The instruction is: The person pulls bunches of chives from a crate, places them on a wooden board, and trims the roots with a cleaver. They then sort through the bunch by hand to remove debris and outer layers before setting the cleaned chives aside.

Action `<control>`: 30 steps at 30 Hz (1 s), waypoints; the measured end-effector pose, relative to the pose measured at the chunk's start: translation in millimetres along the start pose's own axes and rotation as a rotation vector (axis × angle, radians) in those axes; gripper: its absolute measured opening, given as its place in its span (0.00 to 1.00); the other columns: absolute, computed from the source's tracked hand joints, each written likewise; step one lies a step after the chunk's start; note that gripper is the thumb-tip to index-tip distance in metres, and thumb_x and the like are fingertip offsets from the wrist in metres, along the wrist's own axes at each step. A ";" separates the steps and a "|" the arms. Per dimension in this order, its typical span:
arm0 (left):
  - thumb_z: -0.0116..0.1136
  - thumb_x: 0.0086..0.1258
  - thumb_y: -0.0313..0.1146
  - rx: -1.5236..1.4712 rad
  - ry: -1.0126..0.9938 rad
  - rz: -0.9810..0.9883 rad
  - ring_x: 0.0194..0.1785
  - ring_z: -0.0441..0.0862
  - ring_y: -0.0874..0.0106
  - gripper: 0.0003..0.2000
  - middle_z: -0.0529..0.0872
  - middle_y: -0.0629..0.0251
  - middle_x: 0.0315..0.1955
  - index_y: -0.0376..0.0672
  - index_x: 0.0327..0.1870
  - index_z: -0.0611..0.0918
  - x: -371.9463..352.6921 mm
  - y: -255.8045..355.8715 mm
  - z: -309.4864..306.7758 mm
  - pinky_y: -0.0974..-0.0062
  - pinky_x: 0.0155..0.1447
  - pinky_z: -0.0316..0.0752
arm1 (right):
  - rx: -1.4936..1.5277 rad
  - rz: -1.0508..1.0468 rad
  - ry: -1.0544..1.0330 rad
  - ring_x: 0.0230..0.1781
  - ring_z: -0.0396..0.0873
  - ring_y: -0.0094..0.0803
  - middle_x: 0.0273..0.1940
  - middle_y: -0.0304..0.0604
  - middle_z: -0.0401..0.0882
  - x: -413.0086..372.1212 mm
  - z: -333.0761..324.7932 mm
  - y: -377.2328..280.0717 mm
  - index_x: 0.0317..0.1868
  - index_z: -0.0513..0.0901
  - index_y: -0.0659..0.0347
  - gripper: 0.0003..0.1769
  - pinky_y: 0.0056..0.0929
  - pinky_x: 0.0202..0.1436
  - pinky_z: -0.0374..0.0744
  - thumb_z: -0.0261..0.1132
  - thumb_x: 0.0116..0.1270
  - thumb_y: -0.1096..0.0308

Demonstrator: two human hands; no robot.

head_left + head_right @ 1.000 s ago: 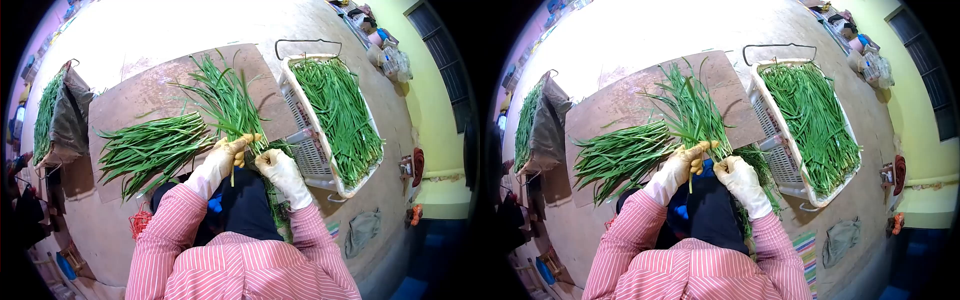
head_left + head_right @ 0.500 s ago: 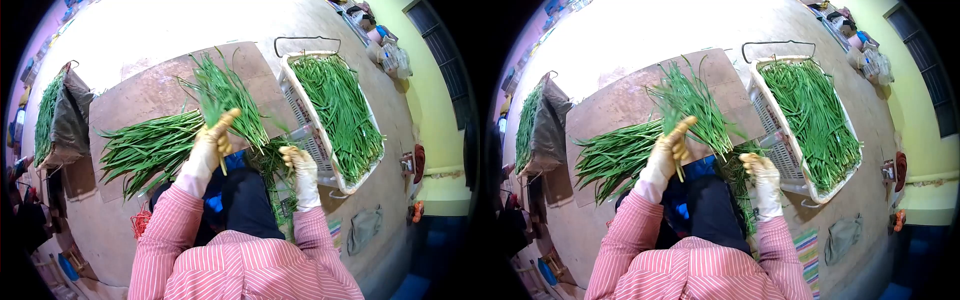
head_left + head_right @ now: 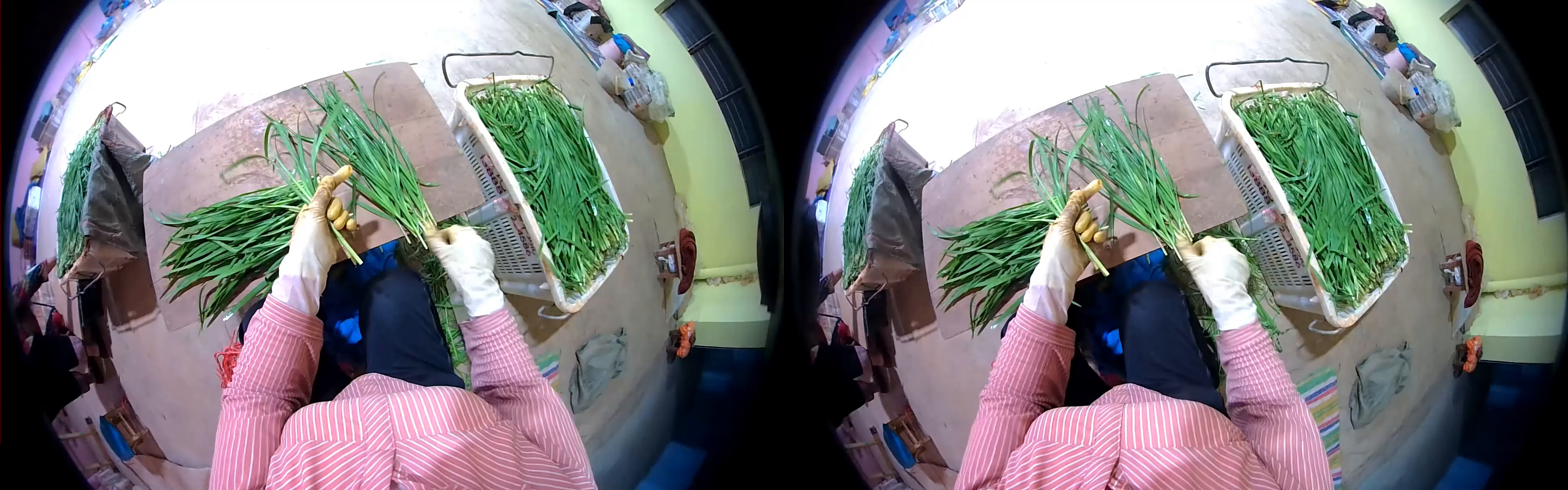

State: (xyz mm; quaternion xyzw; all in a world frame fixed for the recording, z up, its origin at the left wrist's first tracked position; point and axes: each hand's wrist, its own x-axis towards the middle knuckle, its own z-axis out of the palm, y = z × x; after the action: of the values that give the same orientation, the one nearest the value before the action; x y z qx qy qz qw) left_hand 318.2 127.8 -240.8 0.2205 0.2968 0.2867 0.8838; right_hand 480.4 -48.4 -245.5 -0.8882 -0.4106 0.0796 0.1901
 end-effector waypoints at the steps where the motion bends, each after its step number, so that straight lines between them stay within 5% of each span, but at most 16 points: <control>1: 0.55 0.78 0.44 -0.033 0.071 -0.020 0.21 0.53 0.81 0.19 0.53 0.79 0.19 0.45 0.63 0.79 0.9 0.2 -0.3 0.80 0.31 0.59 | -0.072 0.015 -0.135 0.34 0.84 0.49 0.32 0.50 0.85 4.3 -2.3 -9.4 0.31 0.85 0.60 0.23 0.46 0.40 0.80 0.60 0.72 0.49; 5: 0.51 0.80 0.44 0.095 0.074 -0.039 0.19 0.54 0.81 0.19 0.54 0.79 0.17 0.41 0.62 0.79 4.2 -6.4 -6.9 0.79 0.28 0.63 | -0.052 0.024 -0.280 0.30 0.83 0.51 0.27 0.50 0.84 9.7 19.2 -1.7 0.31 0.85 0.60 0.25 0.45 0.37 0.79 0.61 0.71 0.46; 7: 0.51 0.80 0.46 0.189 0.080 -0.050 0.18 0.56 0.82 0.20 0.57 0.80 0.16 0.38 0.57 0.81 -1.0 -13.6 -4.2 0.79 0.27 0.65 | 0.545 0.213 -0.290 0.31 0.83 0.40 0.31 0.49 0.84 3.0 27.2 6.4 0.35 0.87 0.64 0.19 0.36 0.38 0.78 0.66 0.69 0.54; 8: 0.52 0.79 0.47 0.235 0.103 -0.072 0.18 0.57 0.82 0.20 0.57 0.80 0.15 0.37 0.56 0.81 -5.0 -17.3 -1.6 0.78 0.27 0.65 | 0.280 0.035 -0.185 0.28 0.81 0.34 0.30 0.46 0.84 -0.7 12.3 -3.9 0.35 0.87 0.65 0.16 0.30 0.36 0.77 0.69 0.68 0.58; 11: 0.60 0.74 0.49 0.306 0.112 -0.126 0.17 0.66 0.82 0.19 0.66 0.79 0.15 0.41 0.48 0.83 -6.8 -29.2 0.5 0.78 0.24 0.69 | 0.330 -0.020 -0.037 0.26 0.82 0.43 0.25 0.48 0.81 -14.7 10.6 -17.0 0.30 0.85 0.62 0.23 0.38 0.32 0.77 0.68 0.67 0.48; 13: 0.62 0.73 0.49 0.331 0.173 -0.180 0.16 0.66 0.82 0.17 0.67 0.79 0.15 0.43 0.45 0.84 -3.8 -37.7 1.3 0.78 0.24 0.69 | 0.423 0.041 -0.119 0.28 0.83 0.44 0.28 0.48 0.82 -20.3 15.3 -21.9 0.33 0.86 0.62 0.22 0.38 0.33 0.78 0.70 0.65 0.49; 15: 0.58 0.76 0.46 0.301 0.025 -0.237 0.17 0.60 0.83 0.18 0.63 0.81 0.15 0.40 0.54 0.83 -8.6 -36.5 2.1 0.81 0.24 0.62 | 0.496 0.050 -0.167 0.27 0.78 0.21 0.27 0.39 0.85 -23.6 18.9 -27.4 0.35 0.87 0.67 0.15 0.24 0.34 0.77 0.72 0.67 0.60; 16: 0.58 0.76 0.45 0.276 -0.022 -0.248 0.17 0.60 0.83 0.17 0.63 0.81 0.15 0.40 0.54 0.83 -6.9 -40.5 -3.0 0.81 0.24 0.61 | 0.551 0.061 -0.254 0.29 0.78 0.19 0.29 0.37 0.85 -23.0 19.6 -27.4 0.36 0.86 0.67 0.14 0.21 0.36 0.76 0.71 0.67 0.61; 19: 0.61 0.73 0.44 0.405 0.008 -0.214 0.16 0.61 0.83 0.15 0.68 0.79 0.16 0.42 0.49 0.86 -10.7 -44.2 -2.9 0.82 0.22 0.60 | 0.745 0.189 -0.294 0.33 0.81 0.28 0.33 0.43 0.85 -21.5 16.2 -39.1 0.40 0.86 0.65 0.17 0.28 0.39 0.77 0.70 0.68 0.57; 23: 0.63 0.71 0.45 0.456 0.049 -0.181 0.17 0.65 0.84 0.14 0.77 0.76 0.21 0.45 0.46 0.88 -17.9 -39.7 11.0 0.84 0.21 0.61 | 1.172 0.351 -0.365 0.32 0.78 0.16 0.37 0.36 0.86 -24.0 8.5 -39.7 0.48 0.85 0.66 0.13 0.15 0.36 0.74 0.66 0.72 0.64; 30: 0.65 0.70 0.41 0.337 0.022 -0.008 0.18 0.66 0.83 0.13 0.79 0.73 0.21 0.40 0.43 0.87 -17.3 -27.5 15.5 0.83 0.23 0.61 | 1.165 0.352 -0.261 0.30 0.77 0.15 0.38 0.37 0.86 -36.9 24.1 -0.5 0.49 0.82 0.66 0.11 0.13 0.35 0.74 0.62 0.73 0.68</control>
State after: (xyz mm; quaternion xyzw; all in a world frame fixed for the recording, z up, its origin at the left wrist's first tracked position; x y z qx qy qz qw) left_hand 327.3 93.0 -238.1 0.3610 0.3512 0.2317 0.8323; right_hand 448.9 -69.5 -267.9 -0.6759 -0.1671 0.4286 0.5758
